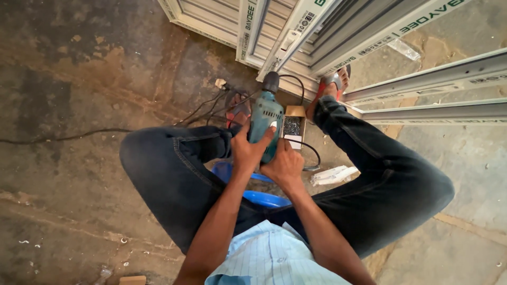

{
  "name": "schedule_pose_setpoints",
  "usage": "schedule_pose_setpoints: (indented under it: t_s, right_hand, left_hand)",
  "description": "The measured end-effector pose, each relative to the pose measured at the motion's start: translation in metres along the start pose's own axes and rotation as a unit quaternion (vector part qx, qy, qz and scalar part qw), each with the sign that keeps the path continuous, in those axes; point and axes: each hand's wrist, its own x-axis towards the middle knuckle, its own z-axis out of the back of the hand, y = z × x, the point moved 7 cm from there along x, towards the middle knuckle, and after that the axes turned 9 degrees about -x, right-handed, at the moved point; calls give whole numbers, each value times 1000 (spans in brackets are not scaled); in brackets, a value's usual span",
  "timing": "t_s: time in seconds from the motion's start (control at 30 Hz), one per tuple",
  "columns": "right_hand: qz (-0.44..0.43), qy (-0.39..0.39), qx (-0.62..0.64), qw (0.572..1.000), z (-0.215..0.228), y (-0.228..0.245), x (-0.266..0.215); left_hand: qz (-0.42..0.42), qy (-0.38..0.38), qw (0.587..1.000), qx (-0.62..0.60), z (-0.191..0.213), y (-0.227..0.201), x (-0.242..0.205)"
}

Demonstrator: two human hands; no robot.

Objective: The person uses a corded drill to fasten screws into a white aluminum window frame, then fits a white plastic strip into the frame's groove. The person continues drilling additional fasteners into the frame.

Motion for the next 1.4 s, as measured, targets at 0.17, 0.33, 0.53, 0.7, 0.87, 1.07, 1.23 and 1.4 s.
schedule_pose_setpoints:
  t_s: [0.17,0.33,0.53,0.7,0.87,1.07,1.23,1.4]
  right_hand:
    - [-1,13,7,1000,0,0,-1]
    - [-9,10,8,1000,0,-2,1]
    - [-9,13,5,1000,-2,0,1]
    - [0,2,9,1000,3,1,3]
    - [6,1,11,1000,3,4,3]
    - [3,4,8,1000,0,1,3]
    - [4,14,4,1000,-2,-1,3]
    - [5,15,0,1000,1,0,4]
  left_hand:
    - [6,1,1000,8,0,-2,0]
    - [11,0,1000,7,-2,-2,2]
    - [18,3,1000,1,0,-1,2]
    - [-6,-9,1000,12,0,-5,4]
    - [2,3,1000,9,0,-1,4]
    - [-9,4,1000,4,0,-1,5]
    - [1,8,1000,-7,-1,4,4]
    - [5,9,1000,-15,-3,8,5]
